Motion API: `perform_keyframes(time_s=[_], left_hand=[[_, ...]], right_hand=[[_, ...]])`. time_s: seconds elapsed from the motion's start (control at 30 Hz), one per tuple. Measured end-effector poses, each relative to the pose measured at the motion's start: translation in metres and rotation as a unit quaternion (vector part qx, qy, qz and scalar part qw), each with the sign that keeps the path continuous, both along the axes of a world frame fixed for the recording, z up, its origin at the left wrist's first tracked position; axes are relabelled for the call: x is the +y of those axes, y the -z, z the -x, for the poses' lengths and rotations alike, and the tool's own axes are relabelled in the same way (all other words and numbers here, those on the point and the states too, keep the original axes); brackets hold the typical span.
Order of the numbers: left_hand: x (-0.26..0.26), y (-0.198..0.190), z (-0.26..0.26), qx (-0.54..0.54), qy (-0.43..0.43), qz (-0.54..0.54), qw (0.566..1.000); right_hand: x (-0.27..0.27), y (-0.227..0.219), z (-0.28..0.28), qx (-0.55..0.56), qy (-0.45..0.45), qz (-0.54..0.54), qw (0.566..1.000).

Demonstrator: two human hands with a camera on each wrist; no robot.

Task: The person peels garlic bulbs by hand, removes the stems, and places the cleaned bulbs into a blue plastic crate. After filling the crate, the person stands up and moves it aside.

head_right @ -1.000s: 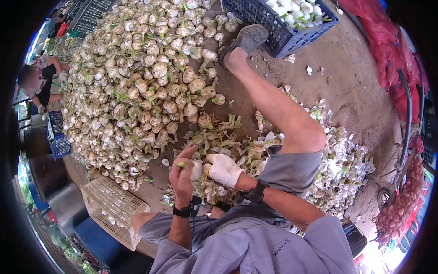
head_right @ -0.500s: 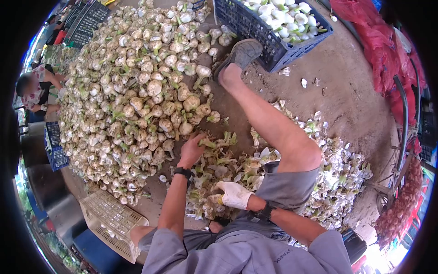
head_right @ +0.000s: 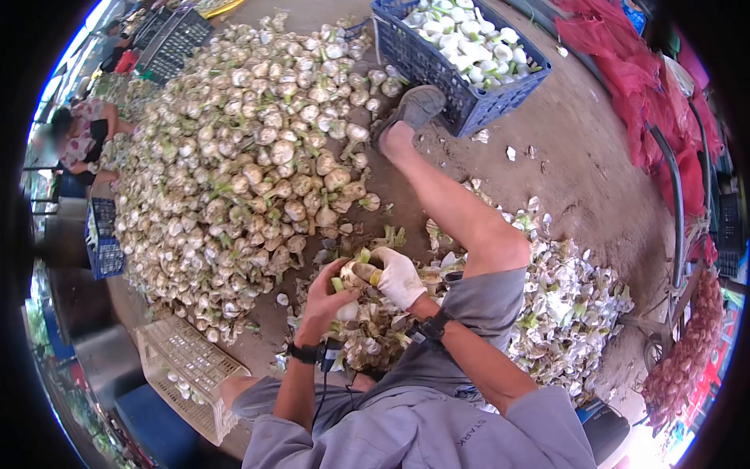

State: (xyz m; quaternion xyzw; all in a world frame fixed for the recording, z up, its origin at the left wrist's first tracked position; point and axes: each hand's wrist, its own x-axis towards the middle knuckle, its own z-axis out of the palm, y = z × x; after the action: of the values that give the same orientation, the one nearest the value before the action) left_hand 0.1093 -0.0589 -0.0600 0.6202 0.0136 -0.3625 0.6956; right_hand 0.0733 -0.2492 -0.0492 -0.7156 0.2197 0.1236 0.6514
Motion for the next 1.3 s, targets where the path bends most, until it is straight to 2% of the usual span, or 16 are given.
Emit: perform_keyframes(time_s=[0.13, 0.33, 0.4, 0.5, 0.63, 0.8, 0.83, 0.9, 0.93, 0.97, 1.0, 1.03, 1.07, 1.17, 1.23, 1.3], left_hand=[[0.015, -0.040, 0.039, -0.176, -0.024, -0.091, 0.980], [0.040, -0.069, 0.067, -0.131, -0.060, -0.052, 0.988], [0.047, -0.071, 0.073, -0.135, -0.060, -0.044, 0.988], [0.052, -0.080, 0.081, -0.166, -0.062, -0.050, 0.983], [0.055, -0.082, 0.092, -0.048, -0.131, 0.079, 0.987], [0.061, -0.064, 0.105, 0.072, -0.178, 0.199, 0.961], [0.061, -0.063, 0.105, 0.172, -0.186, 0.233, 0.939], [0.061, -0.054, 0.107, 0.270, -0.190, 0.265, 0.906], [0.060, -0.045, 0.109, 0.271, -0.144, 0.315, 0.898], [0.061, -0.036, 0.112, 0.272, -0.099, 0.363, 0.886], [0.057, -0.048, 0.112, 0.273, -0.100, 0.362, 0.886], [0.050, -0.071, 0.112, 0.144, -0.116, 0.196, 0.963], [0.045, -0.083, 0.111, 0.007, -0.127, 0.019, 0.992], [0.047, -0.054, 0.118, -0.176, -0.216, -0.064, 0.958], [0.053, -0.074, 0.116, -0.158, -0.177, -0.103, 0.966], [0.072, -0.064, 0.109, 0.057, -0.166, 0.106, 0.979]], right_hand=[[0.006, -0.029, 0.010, 0.004, -0.023, -0.061, 0.998], [0.017, -0.048, 0.031, -0.064, -0.110, -0.121, 0.984], [0.023, -0.054, 0.034, -0.182, -0.141, -0.003, 0.973], [0.022, -0.080, 0.038, -0.066, -0.204, -0.027, 0.976], [0.020, -0.092, 0.047, -0.055, -0.221, -0.074, 0.971], [0.019, -0.093, 0.051, -0.138, -0.259, 0.035, 0.955], [0.021, -0.084, 0.053, -0.138, -0.259, 0.035, 0.955], [0.024, -0.060, 0.056, -0.239, -0.274, 0.231, 0.902], [0.022, -0.063, 0.054, -0.240, -0.274, 0.231, 0.902], [0.020, -0.067, 0.054, -0.191, -0.252, 0.106, 0.943], [0.018, -0.073, 0.055, -0.138, -0.225, -0.021, 0.964], [0.018, -0.082, 0.056, -0.137, -0.225, -0.021, 0.964], [0.019, -0.092, 0.056, -0.091, -0.223, -0.036, 0.970], [0.031, -0.074, 0.060, -0.123, -0.211, -0.026, 0.969], [0.040, -0.075, 0.060, -0.219, -0.197, 0.054, 0.954], [0.030, -0.076, 0.058, -0.055, -0.153, -0.030, 0.986]])
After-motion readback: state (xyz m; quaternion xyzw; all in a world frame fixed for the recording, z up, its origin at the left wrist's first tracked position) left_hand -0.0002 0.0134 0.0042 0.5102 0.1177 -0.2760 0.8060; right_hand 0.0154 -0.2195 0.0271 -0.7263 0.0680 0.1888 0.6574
